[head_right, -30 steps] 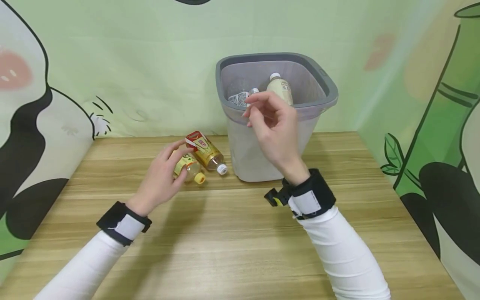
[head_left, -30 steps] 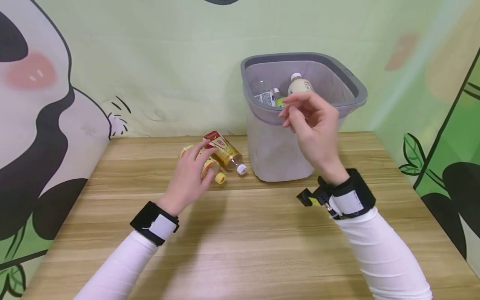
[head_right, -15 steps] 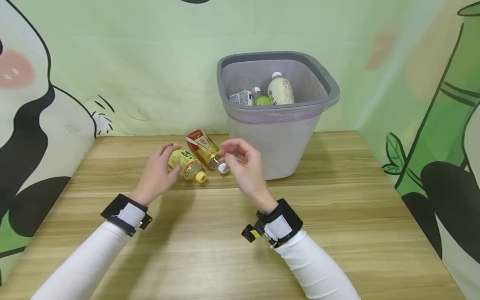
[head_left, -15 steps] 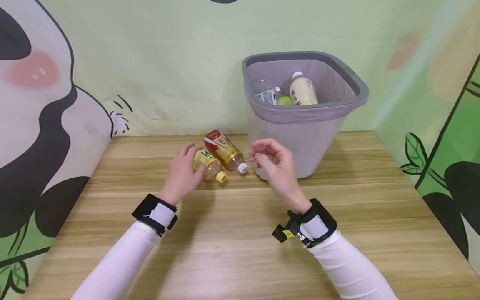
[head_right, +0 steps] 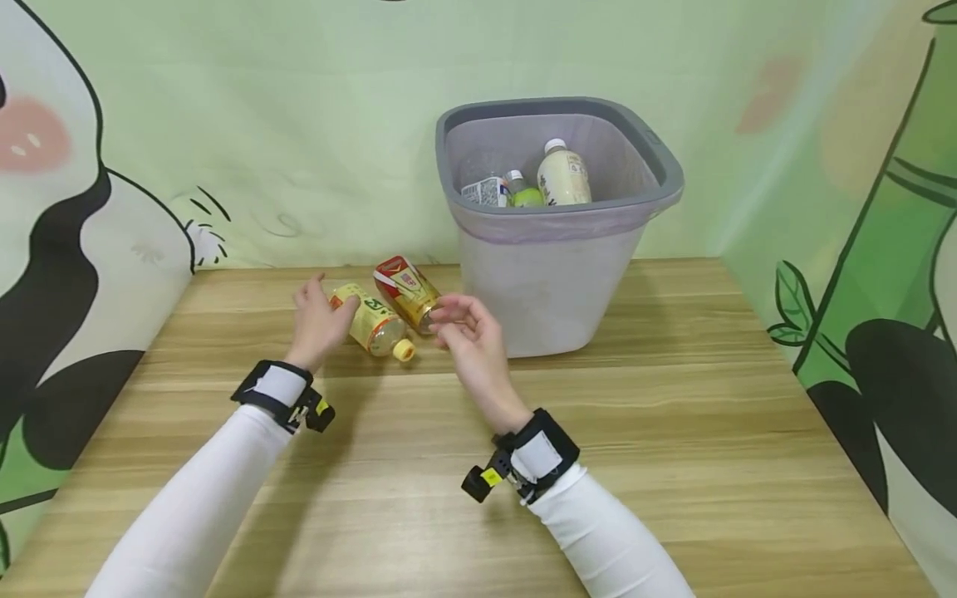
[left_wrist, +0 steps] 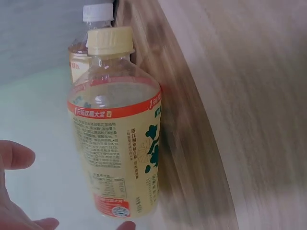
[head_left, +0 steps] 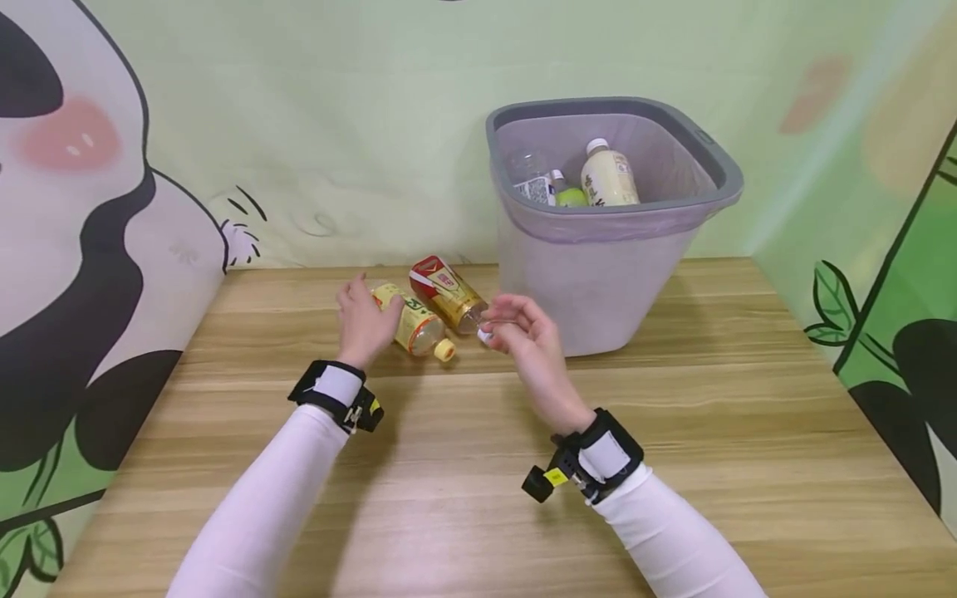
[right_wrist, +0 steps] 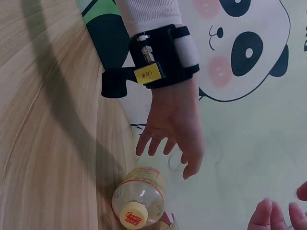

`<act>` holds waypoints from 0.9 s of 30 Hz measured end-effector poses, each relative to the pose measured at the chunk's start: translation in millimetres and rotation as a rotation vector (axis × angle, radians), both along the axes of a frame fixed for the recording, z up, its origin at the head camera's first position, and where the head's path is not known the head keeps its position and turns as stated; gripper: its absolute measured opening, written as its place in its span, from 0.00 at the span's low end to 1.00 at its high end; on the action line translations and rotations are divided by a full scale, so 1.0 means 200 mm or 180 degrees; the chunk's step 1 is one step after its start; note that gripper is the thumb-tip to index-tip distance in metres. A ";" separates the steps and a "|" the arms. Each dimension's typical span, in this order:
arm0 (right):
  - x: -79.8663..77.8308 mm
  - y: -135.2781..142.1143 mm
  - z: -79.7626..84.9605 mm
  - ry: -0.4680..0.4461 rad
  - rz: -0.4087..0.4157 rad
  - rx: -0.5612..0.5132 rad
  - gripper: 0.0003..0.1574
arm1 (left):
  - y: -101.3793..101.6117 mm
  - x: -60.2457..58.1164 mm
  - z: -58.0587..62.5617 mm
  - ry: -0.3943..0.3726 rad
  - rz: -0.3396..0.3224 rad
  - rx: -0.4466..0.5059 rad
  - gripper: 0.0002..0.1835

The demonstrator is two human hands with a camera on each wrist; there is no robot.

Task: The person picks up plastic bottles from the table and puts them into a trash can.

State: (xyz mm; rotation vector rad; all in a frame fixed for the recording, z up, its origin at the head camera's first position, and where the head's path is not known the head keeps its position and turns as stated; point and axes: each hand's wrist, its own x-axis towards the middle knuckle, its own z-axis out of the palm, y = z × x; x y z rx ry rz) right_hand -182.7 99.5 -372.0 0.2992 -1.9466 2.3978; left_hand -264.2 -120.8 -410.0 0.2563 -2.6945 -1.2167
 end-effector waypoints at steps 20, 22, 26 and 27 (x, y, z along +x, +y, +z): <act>0.01 0.00 -0.03 -0.0277 0.0018 -0.0130 0.26 | 0.03 -0.09 -0.01 -0.0830 0.0209 0.0116 0.51; 0.00 0.00 -0.03 -0.0275 0.0028 -0.0125 0.27 | 0.02 -0.09 -0.02 -0.0901 0.0230 0.0106 0.52; 0.00 0.00 -0.03 -0.0270 0.0050 -0.0100 0.28 | 0.02 -0.10 -0.03 -0.0976 0.0239 0.0136 0.54; 0.00 0.00 -0.03 -0.0274 0.0053 -0.0096 0.28 | 0.01 -0.10 -0.03 -0.0990 0.0235 0.0129 0.54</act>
